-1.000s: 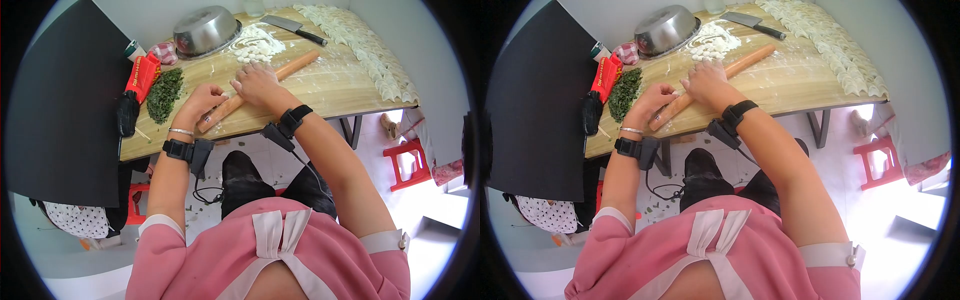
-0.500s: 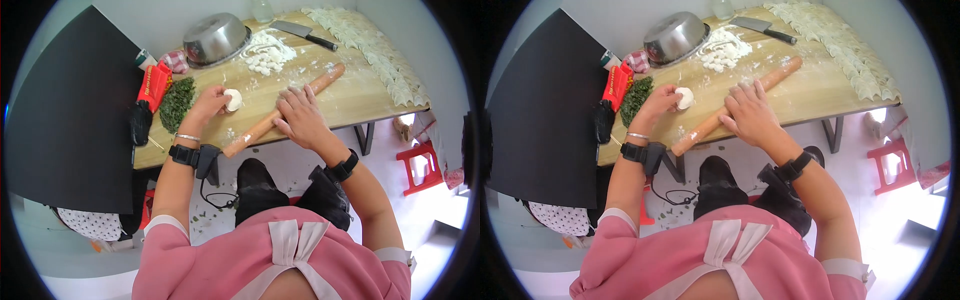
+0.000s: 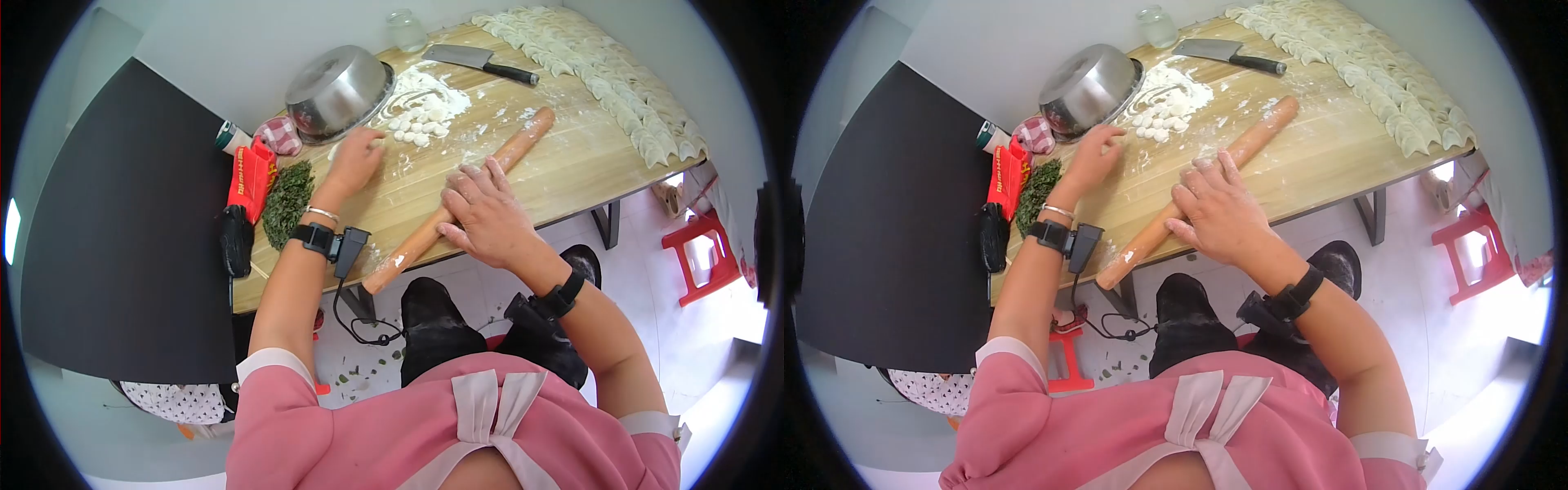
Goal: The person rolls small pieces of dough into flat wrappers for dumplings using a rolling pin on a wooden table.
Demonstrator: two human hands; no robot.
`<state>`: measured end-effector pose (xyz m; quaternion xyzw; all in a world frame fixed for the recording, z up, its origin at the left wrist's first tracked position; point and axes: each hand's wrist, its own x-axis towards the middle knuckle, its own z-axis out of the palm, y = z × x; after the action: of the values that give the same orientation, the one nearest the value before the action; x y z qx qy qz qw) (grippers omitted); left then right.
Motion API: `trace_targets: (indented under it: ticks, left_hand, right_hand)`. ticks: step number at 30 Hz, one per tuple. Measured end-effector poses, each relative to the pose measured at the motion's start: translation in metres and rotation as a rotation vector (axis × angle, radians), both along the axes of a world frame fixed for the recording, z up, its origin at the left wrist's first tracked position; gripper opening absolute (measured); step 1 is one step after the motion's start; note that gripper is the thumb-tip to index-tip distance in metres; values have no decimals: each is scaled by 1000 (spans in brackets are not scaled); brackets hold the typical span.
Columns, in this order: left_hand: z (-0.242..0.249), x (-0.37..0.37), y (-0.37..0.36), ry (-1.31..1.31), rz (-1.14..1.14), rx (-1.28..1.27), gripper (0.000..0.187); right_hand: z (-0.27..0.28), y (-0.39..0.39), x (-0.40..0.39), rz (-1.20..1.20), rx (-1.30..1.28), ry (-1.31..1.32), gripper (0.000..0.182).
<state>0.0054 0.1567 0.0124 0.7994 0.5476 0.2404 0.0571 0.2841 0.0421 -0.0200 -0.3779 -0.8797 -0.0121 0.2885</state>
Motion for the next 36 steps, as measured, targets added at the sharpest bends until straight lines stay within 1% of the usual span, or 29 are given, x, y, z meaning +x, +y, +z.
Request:
trace_targets:
  ticks: [1,2,4,5,7,8,10,14,16,17,19,20,22,25,26,28,30,34,35,36]
  left_hand:
    - [-4,8,2,47,-210,114,29]
    - [-6,16,3,44,-213,113,29]
    - [-10,26,8,145,-233,124,28]
    - [-9,28,9,144,-239,124,28]
    - [-7,33,6,189,-154,119,27]
    - [-6,34,4,189,-158,117,27]
    - [0,33,-5,204,-33,-34,24]
    - [6,24,-41,122,-45,-73,23]
    - [10,23,-61,79,49,-242,22]
    - [8,22,-68,73,53,-248,22]
    - [4,23,-82,-197,100,-474,18]
    - [3,24,-89,-205,101,-479,18]
    - [7,31,-104,-595,103,-662,15]
    - [7,32,-108,-686,92,-697,13]
    - [7,30,-108,-693,92,-695,13]
    - [8,29,-107,-497,105,-654,14]
    - [10,30,-110,-469,92,-659,14]
    - [14,34,-113,-364,97,-637,14]
    - [14,33,-112,-367,97,-636,14]
    - [12,30,-110,-307,45,-584,15]
  right_hand:
    - [0,0,0,-4,-2,-3,48]
    - [-1,1,0,-3,2,7,48]
    - [-1,0,0,-9,3,16,48]
    - [0,0,0,-10,-2,13,48]
    - [1,-1,1,-15,-9,10,47]
    - [2,-1,1,-10,-7,13,47]
    - [3,-1,2,-4,-7,14,47]
    - [4,-1,3,-4,6,0,46]
    - [2,-1,2,-3,-2,-18,46]
    - [0,0,1,-4,23,-2,46]
    - [-2,-1,1,-3,40,6,45]
    - [-2,-1,0,-8,50,4,45]
    - [-2,-1,0,-10,54,-8,45]
    - [-3,0,-1,-15,52,-21,45]
    - [-4,0,-2,-19,67,-17,45]
    - [0,0,-2,-20,88,-19,45]
    - [7,0,-6,-41,7,-66,43]
    - [13,14,-27,-77,10,-86,39]
    - [16,20,-34,-15,-40,-22,34]
    - [19,25,-40,48,-90,42,30]
